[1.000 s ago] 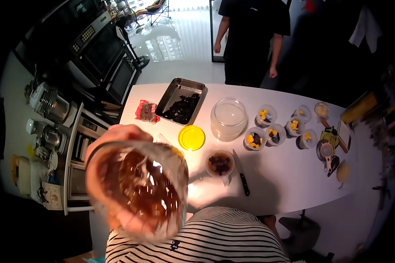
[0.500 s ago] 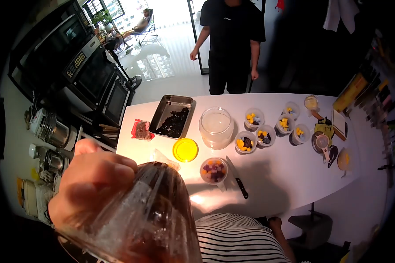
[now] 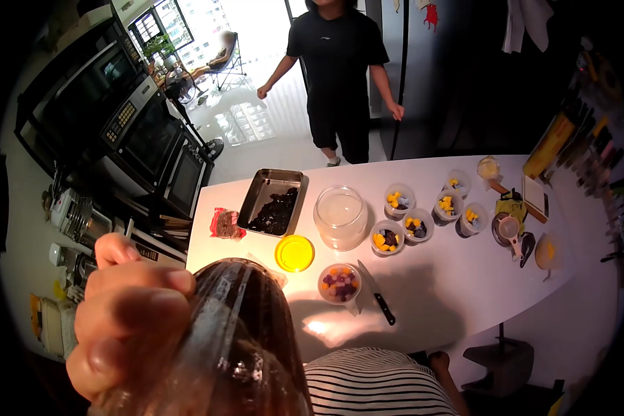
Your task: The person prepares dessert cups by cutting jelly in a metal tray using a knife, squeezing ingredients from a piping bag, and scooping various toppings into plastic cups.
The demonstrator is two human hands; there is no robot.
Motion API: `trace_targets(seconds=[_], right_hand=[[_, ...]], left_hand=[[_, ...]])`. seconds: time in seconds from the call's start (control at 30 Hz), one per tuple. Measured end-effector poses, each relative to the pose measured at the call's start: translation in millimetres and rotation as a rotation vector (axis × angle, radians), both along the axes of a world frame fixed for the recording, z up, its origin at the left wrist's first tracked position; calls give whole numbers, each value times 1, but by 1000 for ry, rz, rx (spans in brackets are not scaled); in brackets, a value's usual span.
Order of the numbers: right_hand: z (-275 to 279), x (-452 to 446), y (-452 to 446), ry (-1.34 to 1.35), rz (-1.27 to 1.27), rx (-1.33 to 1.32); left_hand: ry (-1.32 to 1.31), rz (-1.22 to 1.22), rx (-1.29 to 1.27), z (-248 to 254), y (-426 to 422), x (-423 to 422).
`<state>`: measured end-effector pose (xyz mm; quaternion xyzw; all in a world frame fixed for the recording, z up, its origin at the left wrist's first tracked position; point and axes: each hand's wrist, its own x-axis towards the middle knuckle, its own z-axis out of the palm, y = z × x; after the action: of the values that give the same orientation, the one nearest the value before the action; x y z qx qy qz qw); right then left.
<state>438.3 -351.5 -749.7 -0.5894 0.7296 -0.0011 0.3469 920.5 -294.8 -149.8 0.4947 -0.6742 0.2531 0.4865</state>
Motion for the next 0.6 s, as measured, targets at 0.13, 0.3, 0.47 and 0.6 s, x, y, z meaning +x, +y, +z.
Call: trace_targets(seconds=[0.13, 0.3, 0.47, 0.6], right_hand=[[4, 3, -1, -80, -10, -3], [1, 6, -2, 34, 59, -26], [8, 9, 1, 8, -17, -26], [9, 10, 0, 39, 12, -11]], left_hand=[[-89, -56, 6, 6, 1, 7], [-83, -33, -1, 11, 1, 2], [-82, 1, -10, 14, 1, -4], [-79, 18, -28, 14, 1, -7]])
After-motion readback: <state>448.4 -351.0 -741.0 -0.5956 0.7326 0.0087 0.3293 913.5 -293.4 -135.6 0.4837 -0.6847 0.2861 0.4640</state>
